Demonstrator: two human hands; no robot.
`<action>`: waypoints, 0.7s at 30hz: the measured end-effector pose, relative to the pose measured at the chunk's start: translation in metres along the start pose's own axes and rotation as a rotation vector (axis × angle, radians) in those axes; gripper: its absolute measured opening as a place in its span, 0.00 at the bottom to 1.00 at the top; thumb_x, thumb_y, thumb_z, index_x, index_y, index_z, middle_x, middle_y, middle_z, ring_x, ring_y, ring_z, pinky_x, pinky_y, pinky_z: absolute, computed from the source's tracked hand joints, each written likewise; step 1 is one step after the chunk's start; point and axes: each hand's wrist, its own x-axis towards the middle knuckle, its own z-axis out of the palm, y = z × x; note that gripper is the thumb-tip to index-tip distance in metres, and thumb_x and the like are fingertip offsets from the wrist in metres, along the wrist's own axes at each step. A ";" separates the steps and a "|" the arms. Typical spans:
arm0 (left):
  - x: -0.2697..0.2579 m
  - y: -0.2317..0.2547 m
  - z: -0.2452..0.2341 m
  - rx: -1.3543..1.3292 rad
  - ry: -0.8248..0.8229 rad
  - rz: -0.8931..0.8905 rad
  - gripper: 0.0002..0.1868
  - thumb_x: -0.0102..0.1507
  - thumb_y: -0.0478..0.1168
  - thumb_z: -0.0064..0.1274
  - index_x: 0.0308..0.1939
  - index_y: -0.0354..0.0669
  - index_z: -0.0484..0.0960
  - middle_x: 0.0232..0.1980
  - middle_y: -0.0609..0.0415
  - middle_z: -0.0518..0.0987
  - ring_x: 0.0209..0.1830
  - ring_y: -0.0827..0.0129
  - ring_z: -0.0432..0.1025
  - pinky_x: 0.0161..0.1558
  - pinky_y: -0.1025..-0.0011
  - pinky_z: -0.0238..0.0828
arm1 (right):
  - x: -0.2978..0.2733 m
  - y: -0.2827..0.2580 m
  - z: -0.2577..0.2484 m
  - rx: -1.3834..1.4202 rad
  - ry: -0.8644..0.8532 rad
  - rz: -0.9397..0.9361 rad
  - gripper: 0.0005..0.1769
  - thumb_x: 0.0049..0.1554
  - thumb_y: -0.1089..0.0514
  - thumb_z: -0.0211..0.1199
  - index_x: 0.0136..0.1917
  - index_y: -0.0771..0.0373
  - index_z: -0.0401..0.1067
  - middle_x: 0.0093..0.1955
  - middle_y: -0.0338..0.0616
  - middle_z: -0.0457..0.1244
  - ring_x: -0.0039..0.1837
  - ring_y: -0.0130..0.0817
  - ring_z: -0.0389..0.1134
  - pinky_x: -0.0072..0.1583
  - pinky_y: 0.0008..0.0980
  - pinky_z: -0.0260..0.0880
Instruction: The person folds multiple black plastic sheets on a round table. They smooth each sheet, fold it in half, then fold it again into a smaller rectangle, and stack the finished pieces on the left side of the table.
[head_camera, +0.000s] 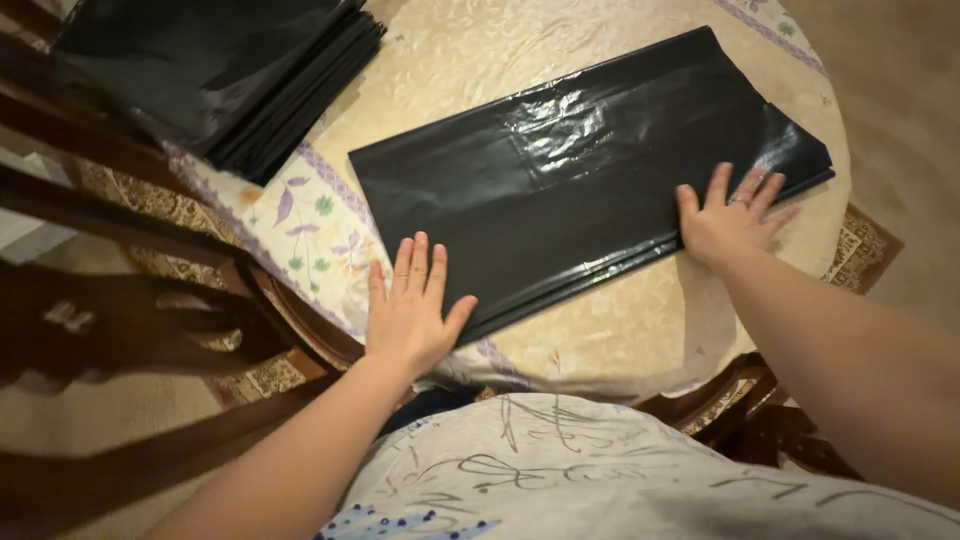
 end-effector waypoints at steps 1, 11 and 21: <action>-0.007 0.000 -0.005 0.013 0.017 0.021 0.43 0.67 0.67 0.38 0.76 0.40 0.59 0.81 0.40 0.51 0.82 0.52 0.43 0.74 0.41 0.30 | -0.008 -0.002 -0.006 -0.022 0.060 0.029 0.45 0.66 0.29 0.41 0.82 0.61 0.44 0.82 0.64 0.34 0.82 0.62 0.28 0.71 0.72 0.24; -0.035 0.016 -0.025 -0.149 0.256 0.448 0.18 0.58 0.39 0.56 0.51 0.39 0.83 0.52 0.53 0.81 0.49 0.62 0.74 0.47 0.64 0.70 | -0.186 -0.118 -0.011 0.403 0.171 -1.035 0.35 0.40 0.60 0.65 0.64 0.60 0.72 0.64 0.48 0.64 0.68 0.51 0.63 0.71 0.56 0.53; 0.002 0.032 -0.052 -0.332 0.079 0.389 0.06 0.58 0.40 0.55 0.32 0.41 0.79 0.35 0.50 0.79 0.38 0.54 0.75 0.41 0.58 0.72 | -0.175 -0.129 -0.001 0.363 0.138 -0.845 0.27 0.49 0.65 0.61 0.63 0.57 0.75 0.65 0.43 0.66 0.65 0.45 0.65 0.65 0.42 0.63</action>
